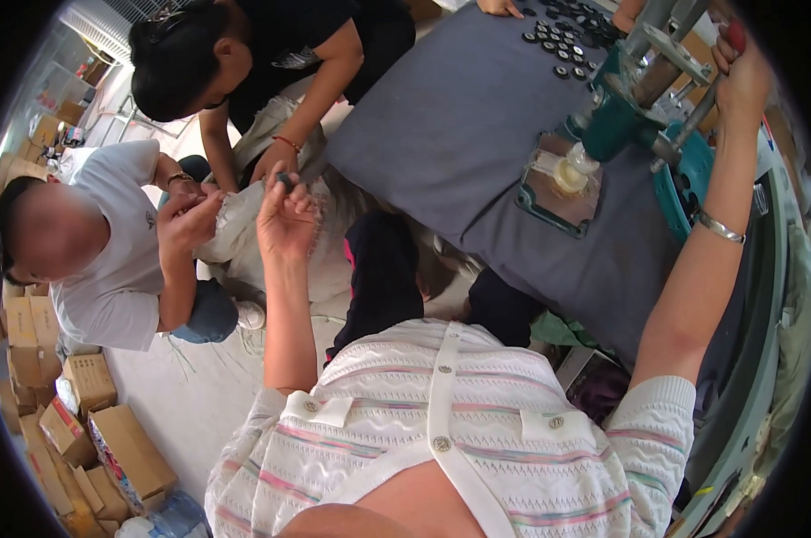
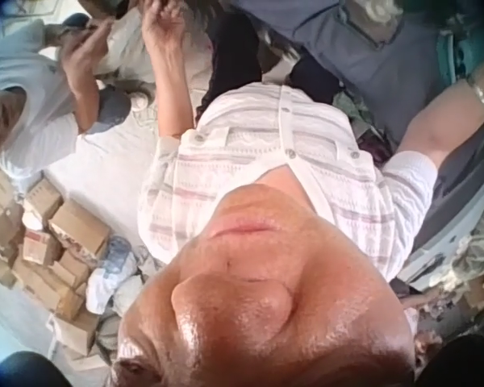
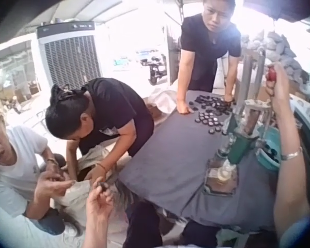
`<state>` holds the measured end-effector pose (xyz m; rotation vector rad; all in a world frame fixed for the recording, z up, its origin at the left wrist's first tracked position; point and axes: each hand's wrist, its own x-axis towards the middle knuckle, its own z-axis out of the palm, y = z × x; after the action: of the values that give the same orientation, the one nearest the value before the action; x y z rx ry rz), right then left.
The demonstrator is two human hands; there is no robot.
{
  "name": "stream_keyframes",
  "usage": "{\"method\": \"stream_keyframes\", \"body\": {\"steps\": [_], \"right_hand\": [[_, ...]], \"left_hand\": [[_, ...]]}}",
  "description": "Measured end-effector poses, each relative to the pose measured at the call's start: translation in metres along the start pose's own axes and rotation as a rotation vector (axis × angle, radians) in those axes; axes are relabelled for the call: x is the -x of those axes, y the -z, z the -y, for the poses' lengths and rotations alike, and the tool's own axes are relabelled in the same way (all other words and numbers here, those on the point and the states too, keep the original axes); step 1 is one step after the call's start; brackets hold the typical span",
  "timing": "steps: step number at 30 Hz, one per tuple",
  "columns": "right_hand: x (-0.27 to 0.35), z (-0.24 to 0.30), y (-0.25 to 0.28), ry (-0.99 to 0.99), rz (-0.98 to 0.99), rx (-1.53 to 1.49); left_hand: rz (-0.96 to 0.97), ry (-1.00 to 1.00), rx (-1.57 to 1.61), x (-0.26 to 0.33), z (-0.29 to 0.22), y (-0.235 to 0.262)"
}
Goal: The person manufactures small plastic and rubber circular components using a manual hand press.
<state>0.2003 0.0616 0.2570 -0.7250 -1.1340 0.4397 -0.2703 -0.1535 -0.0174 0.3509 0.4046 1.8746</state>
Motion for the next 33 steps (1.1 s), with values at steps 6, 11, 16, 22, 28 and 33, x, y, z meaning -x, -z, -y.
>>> {"method": "stream_keyframes", "body": {"steps": [6, 11, 16, 22, 28, 33], "right_hand": [[0.011, 0.004, -0.010, -0.009, -0.002, 0.016], [-0.004, -0.002, 0.015, -0.031, 0.004, 0.038], [0.001, -0.005, 0.018, 0.020, 0.086, 0.016], [0.027, 0.016, -0.013, -0.041, 0.094, -0.042], [0.031, 0.032, -0.006, -0.142, -0.003, 0.051], [0.041, 0.042, -0.012, -0.153, -0.043, 0.012]], "left_hand": [[-0.298, -0.290, 0.200, -0.054, -0.061, 0.029], [-0.393, -0.256, 0.083, -0.039, -0.008, 0.009], [-0.018, -0.014, -0.336, -0.006, 0.067, -0.034], [0.489, -0.224, -1.168, -0.029, 0.187, -0.088], [0.858, -0.444, -1.597, -0.018, 0.226, -0.109], [1.031, -0.440, -1.629, -0.024, 0.208, -0.108]]}}
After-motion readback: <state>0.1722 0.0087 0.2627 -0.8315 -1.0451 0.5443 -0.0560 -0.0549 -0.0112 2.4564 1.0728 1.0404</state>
